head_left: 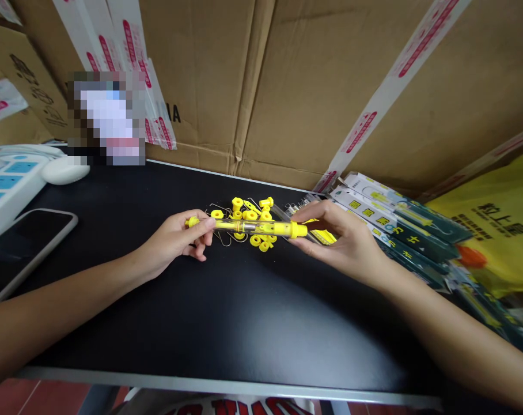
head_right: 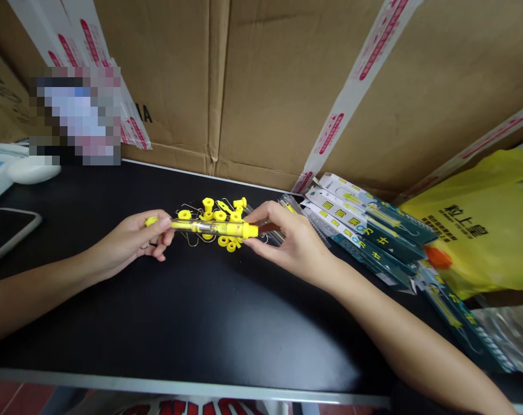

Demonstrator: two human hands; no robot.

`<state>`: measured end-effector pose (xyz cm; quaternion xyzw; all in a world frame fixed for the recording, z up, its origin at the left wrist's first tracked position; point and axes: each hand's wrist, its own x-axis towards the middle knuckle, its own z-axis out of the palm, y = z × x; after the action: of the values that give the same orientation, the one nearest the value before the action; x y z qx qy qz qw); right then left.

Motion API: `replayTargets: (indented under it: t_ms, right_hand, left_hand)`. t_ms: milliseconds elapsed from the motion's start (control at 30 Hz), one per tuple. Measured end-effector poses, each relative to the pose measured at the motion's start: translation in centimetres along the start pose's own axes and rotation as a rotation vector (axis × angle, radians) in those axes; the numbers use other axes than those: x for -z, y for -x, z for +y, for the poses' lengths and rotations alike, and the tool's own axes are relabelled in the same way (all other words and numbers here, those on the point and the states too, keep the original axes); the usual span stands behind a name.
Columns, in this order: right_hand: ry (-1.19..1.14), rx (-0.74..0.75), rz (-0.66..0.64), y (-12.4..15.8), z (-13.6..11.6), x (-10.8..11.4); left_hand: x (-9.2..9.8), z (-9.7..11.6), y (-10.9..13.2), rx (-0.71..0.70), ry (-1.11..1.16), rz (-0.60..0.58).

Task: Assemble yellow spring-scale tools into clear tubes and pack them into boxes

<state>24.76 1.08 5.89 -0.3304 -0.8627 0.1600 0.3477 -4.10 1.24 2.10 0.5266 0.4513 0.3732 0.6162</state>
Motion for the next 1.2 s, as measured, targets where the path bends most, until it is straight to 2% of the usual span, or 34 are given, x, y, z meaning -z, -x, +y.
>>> replayTargets:
  t_ms: [200, 467, 700, 867, 1200]
  right_hand:
    - [0.076, 0.167, 0.021, -0.15, 0.42, -0.04]
    - [0.162, 0.270, 0.011, -0.16, 0.54, -0.29]
    - [0.200, 0.289, 0.020, -0.16, 0.37, -0.40]
    - [0.292, 0.263, 0.087, -0.23, 0.26, -0.28]
    - [0.219, 0.232, 0.086, 0.30, 0.88, -0.89]
  left_hand:
    - [-0.07, -0.01, 0.05, 0.013, 0.041, 0.026]
    - [-0.25, -0.23, 0.20, -0.027, 0.041, 0.026]
    - [-0.57, -0.68, 0.18, -0.048, 0.007, 0.019]
    - [-0.46, -0.71, 0.20, -0.062, 0.019, 0.012]
    - [-0.31, -0.69, 0.14, -0.077, 0.025, 0.005]
